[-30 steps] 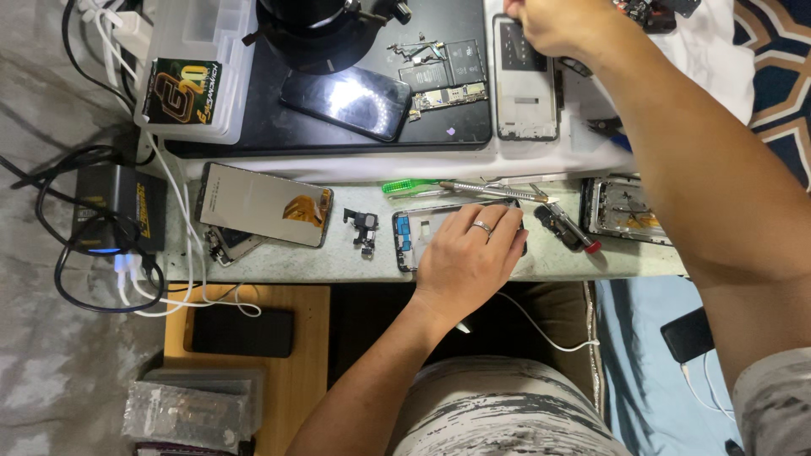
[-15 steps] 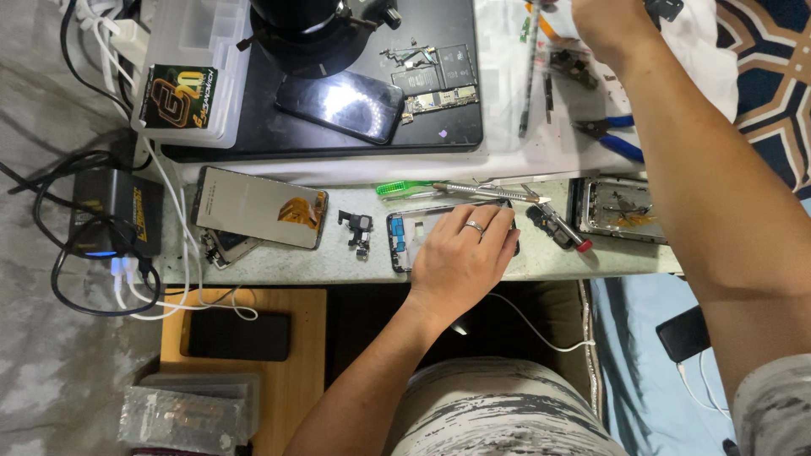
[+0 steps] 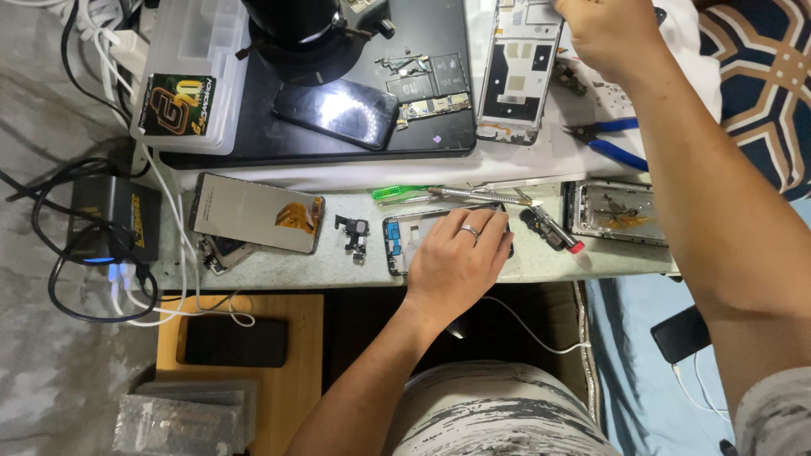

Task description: The person disassembles a smartphone, removes the battery and internal components, and uses pliers to adjust a small metal bracket on a circuit board. They handle the phone chassis, battery, and circuit board throughout the process.

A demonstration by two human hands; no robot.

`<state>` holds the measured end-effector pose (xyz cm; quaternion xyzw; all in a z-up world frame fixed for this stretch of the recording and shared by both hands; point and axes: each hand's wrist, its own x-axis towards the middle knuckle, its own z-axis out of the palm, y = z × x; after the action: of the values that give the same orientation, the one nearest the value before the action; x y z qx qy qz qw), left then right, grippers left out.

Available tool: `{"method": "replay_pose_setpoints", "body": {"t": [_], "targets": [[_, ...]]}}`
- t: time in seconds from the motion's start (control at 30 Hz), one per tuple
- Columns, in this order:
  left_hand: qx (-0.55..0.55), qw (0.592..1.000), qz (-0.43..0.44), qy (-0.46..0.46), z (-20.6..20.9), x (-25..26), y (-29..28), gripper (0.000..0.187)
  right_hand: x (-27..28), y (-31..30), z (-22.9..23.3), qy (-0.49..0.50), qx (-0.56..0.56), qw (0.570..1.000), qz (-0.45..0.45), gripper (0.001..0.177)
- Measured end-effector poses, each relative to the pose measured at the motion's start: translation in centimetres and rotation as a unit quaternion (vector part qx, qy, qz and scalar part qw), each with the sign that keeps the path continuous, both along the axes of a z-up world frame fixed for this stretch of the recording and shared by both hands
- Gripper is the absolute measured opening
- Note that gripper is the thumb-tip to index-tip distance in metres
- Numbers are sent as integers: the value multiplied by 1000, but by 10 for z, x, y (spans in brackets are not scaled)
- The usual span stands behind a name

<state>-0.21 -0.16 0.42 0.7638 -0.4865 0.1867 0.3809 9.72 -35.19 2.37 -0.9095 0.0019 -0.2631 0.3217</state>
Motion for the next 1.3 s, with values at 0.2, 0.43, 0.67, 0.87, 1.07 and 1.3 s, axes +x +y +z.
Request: {"method": "replay_pose_setpoints", "body": {"t": [0.2,0.43,0.67,0.87,1.07,1.3], "targets": [[-1,1000,-7,-26,1,0,2,22,-25,23,28,65,29,995,-71,34],[-144,987,-3,75,6,0,7,8,-56,55,64,-54,-5,998,-39,16],[-208,919,59,329,11,13,8,16,-88,94,69,-33,195,978,66,16],[-163,861,-1,481,22,20,18,36,-118,133,46,34,262,962,61,15],[-139,821,-42,552,23,9,28,32,-143,163,22,35,394,918,8,29],[-134,866,-40,479,17,7,31,31,-186,205,-19,13,352,936,-30,52]]}}
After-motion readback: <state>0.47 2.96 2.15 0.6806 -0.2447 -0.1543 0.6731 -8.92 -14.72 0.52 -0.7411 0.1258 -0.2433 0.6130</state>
